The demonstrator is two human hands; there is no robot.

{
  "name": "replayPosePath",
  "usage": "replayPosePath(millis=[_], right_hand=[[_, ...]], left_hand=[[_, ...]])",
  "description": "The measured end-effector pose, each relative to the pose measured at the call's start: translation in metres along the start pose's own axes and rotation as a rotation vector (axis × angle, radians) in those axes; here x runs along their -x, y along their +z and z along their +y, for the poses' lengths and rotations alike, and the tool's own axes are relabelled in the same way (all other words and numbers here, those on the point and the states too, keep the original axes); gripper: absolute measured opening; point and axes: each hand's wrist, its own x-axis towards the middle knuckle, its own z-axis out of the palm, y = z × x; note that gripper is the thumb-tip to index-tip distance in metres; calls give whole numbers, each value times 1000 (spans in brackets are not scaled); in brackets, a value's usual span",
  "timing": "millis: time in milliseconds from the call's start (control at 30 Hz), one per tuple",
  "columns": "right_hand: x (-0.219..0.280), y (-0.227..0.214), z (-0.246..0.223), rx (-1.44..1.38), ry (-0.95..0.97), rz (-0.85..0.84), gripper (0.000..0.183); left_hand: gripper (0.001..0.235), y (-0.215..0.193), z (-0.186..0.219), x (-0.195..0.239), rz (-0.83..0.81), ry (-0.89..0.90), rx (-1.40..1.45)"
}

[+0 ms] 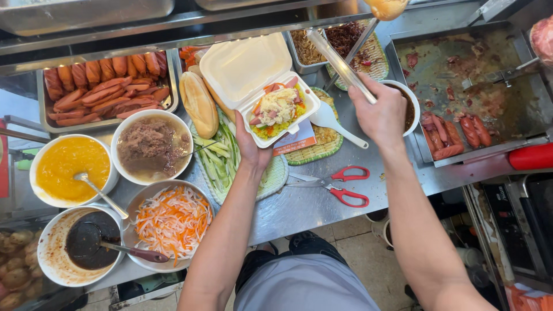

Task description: The person assembles a takeout meal in a styrofoam container. They add a yellow base, sauce, sliced cucumber, shredded vegetables, sliced meat, and a dark sauce, then close the container and place it in a plastic bag.

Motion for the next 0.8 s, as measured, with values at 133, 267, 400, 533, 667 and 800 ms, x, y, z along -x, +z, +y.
replayPosePath(millis=[133,267,400,533,667,800], right_hand=[[44,-60,-19,-110,15,-231,41],[87,-90,-34,8,-97,-311,43],[117,-126,-31,103,-20,-281,49],[136,-156,-1,0,-30,-261,47],[144,-200,73,-106,165,-102,46],[108,-252,190,210,431,-30,45]], left_hand=[[67,0,0,4,-30,-38,-24],[68,5,4,26,-59,-109,-69],[67,19,-5,56,-61,-200,-111],[77,48,-21,80,-14,-386,-95],[76,85,-65,94,33,-338,-260],[82,115,-116,83,15,-425,-312]])
